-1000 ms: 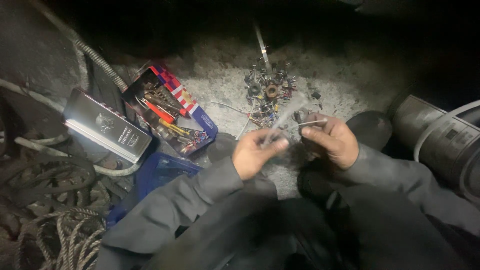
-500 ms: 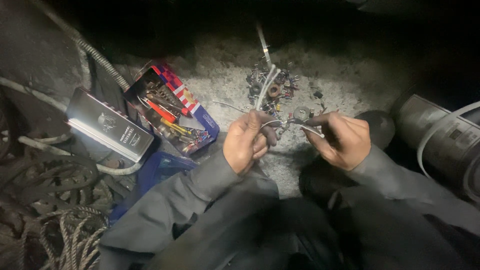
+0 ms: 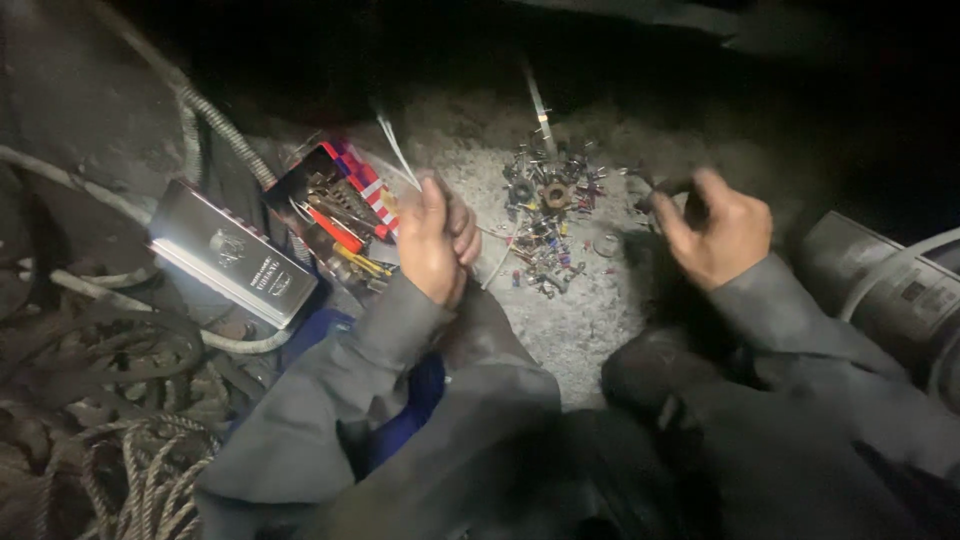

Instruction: The person sits on the floor and sorts a pile of small electronic components, including connectors, terminals, and zip ties. They pick up items, inspect them, and place them back into the pile or into a nearby box. The task involves repeated handling and visual inspection of the parts.

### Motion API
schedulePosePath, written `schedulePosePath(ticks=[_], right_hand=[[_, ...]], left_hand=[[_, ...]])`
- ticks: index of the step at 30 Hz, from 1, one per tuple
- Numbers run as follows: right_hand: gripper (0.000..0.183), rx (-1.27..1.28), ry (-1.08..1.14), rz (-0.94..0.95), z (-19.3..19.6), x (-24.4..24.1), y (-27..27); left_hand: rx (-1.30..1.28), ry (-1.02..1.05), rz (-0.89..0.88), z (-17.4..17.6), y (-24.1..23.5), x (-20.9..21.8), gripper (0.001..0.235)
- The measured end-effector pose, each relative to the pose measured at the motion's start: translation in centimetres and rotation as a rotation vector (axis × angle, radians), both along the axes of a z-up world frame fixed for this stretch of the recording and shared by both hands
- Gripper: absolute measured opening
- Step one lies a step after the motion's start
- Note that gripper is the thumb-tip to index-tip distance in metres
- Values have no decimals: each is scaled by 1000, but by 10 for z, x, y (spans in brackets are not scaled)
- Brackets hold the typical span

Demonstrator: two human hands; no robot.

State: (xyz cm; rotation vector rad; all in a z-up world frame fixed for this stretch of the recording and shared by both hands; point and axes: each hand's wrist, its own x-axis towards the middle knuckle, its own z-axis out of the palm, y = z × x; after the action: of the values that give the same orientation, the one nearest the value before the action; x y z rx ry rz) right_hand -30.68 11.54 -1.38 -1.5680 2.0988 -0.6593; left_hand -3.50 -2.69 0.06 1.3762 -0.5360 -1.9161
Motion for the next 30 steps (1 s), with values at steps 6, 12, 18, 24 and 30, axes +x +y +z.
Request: schedulePosePath(ticks=[6, 12, 18, 24, 30], right_hand=[[30, -20, 177, 108, -28, 1, -34], [28, -146, 390, 354, -72, 13, -81], [21, -181, 393, 428, -32, 39, -133], [14, -220, 445, 460, -28, 51, -140], [10, -285, 509, 451, -30, 62, -155]], left_hand=[[-77, -175, 31, -27, -8, 12, 38], [-99, -411, -79, -43, 4, 20, 28], [-142, -816, -501, -46, 15, 34, 47], [-227, -874, -544, -51, 58, 44, 41], [-172, -960, -672, -44, 63, 40, 28]])
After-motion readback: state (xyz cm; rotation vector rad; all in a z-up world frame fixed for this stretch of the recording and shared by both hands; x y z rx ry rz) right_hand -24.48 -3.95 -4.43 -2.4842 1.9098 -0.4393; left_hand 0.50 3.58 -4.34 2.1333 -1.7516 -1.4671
